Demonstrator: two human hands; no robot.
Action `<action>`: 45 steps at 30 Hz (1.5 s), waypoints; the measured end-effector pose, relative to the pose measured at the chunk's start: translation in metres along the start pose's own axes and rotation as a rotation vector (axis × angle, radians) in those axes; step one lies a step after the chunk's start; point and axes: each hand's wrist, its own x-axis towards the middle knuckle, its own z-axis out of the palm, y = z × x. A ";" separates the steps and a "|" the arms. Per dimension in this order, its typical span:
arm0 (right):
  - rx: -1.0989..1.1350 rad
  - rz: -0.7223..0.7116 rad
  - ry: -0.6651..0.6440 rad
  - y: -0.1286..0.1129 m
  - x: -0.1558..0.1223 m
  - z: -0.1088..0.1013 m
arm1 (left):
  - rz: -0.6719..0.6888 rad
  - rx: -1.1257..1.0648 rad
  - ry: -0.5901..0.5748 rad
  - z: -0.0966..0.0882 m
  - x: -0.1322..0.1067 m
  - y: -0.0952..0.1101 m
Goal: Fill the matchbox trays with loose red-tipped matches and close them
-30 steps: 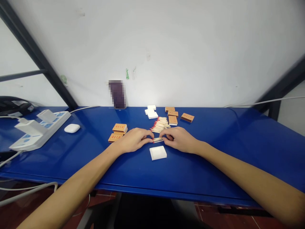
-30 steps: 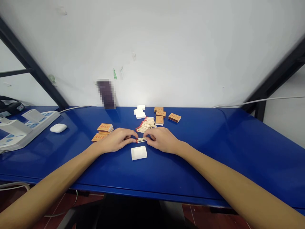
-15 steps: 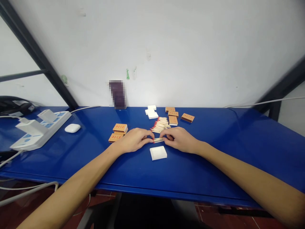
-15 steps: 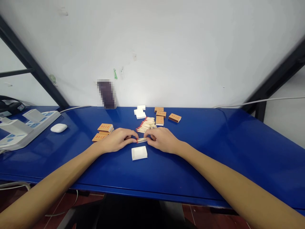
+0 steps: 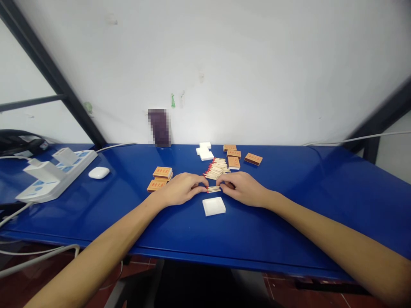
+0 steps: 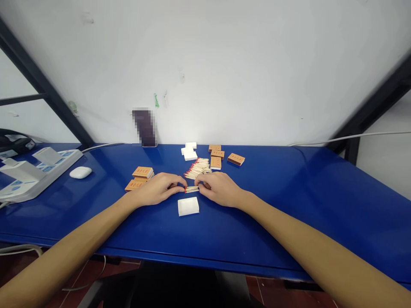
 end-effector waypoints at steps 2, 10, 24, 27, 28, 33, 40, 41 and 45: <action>0.010 -0.015 0.003 0.000 -0.001 -0.001 | 0.006 -0.007 -0.002 0.000 0.000 0.000; -0.008 -0.008 0.010 -0.002 -0.001 -0.001 | 0.025 0.010 0.022 0.003 -0.001 -0.006; -0.019 -0.025 0.019 0.000 -0.002 0.001 | 0.026 0.063 0.039 0.003 -0.001 -0.006; -0.013 -0.030 0.019 0.000 -0.002 0.001 | 0.022 0.063 0.047 0.003 -0.001 -0.005; -0.013 -0.032 0.019 0.000 -0.002 0.001 | 0.020 0.064 0.047 0.002 -0.001 -0.005; -0.022 -0.041 0.014 0.000 -0.002 0.001 | 0.013 0.068 0.041 0.002 -0.001 -0.004; -0.030 -0.082 0.011 0.000 -0.002 0.001 | -0.028 0.218 0.119 0.004 -0.004 -0.002; -0.030 -0.084 0.009 0.000 -0.002 0.001 | -0.025 0.230 0.126 0.004 -0.004 -0.001; -0.021 -0.095 0.009 0.000 -0.002 0.001 | -0.018 0.249 0.156 0.005 -0.005 0.001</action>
